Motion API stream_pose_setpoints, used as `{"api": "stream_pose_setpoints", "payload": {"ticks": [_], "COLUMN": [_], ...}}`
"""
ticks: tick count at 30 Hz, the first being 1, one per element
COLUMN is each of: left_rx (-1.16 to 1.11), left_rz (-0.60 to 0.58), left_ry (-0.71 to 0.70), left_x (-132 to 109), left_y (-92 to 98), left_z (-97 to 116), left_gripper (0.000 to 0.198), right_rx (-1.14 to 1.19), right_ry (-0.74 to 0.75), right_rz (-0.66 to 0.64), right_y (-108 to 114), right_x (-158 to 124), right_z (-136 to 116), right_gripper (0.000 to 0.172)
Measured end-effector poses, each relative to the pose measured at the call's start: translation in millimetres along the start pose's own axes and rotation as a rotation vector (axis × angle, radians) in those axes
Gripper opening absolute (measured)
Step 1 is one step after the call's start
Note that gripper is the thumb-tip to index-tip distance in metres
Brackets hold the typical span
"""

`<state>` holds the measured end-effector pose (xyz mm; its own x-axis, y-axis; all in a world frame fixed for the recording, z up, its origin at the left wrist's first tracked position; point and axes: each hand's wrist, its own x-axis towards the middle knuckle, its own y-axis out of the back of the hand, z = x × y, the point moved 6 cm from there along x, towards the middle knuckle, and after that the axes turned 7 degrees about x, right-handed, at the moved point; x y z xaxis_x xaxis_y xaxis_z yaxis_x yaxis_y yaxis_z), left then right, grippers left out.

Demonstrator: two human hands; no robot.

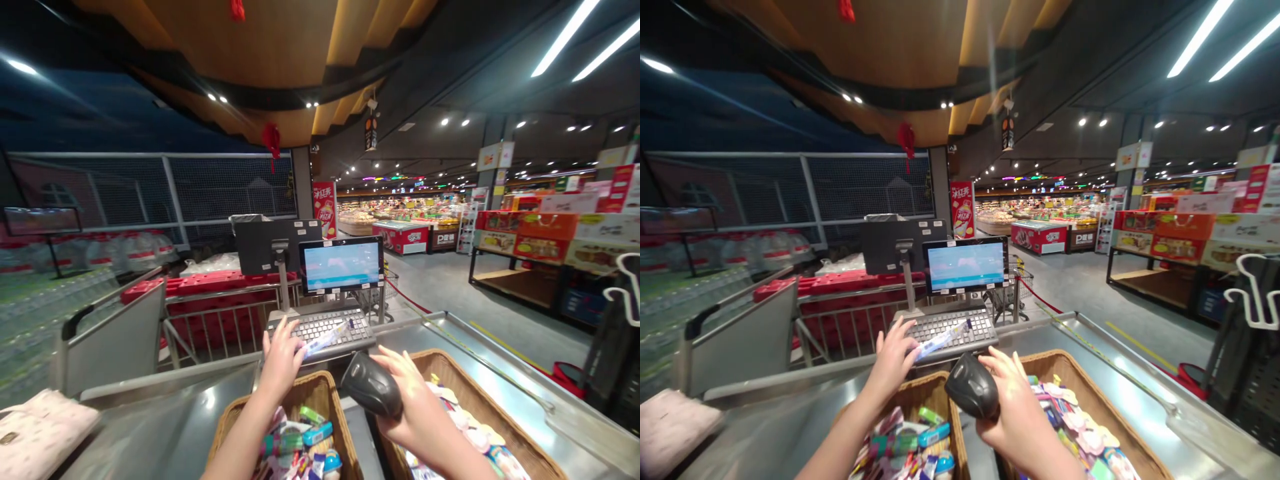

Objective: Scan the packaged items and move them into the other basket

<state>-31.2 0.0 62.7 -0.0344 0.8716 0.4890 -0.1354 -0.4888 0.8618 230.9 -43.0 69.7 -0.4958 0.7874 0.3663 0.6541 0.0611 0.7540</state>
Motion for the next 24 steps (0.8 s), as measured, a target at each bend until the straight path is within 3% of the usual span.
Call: {"api": "stream_pose_setpoints", "payload": {"ticks": [12,24], "left_rx": [-0.005,0.012], "left_rz": [0.004,-0.02], "left_ry": [0.031,0.079], "left_x": [-20,-47], "left_y": [8.3,2.6], "left_z": [-30,-72], "left_gripper": [0.016,0.017], "right_rx": [0.025,0.061], "right_ry": [0.028,0.028], "right_rz": [-0.062,-0.099], "right_y": [-17,-45], "right_x": [4,6], "right_z": [-25,-36], "right_gripper": [0.06,0.055]}}
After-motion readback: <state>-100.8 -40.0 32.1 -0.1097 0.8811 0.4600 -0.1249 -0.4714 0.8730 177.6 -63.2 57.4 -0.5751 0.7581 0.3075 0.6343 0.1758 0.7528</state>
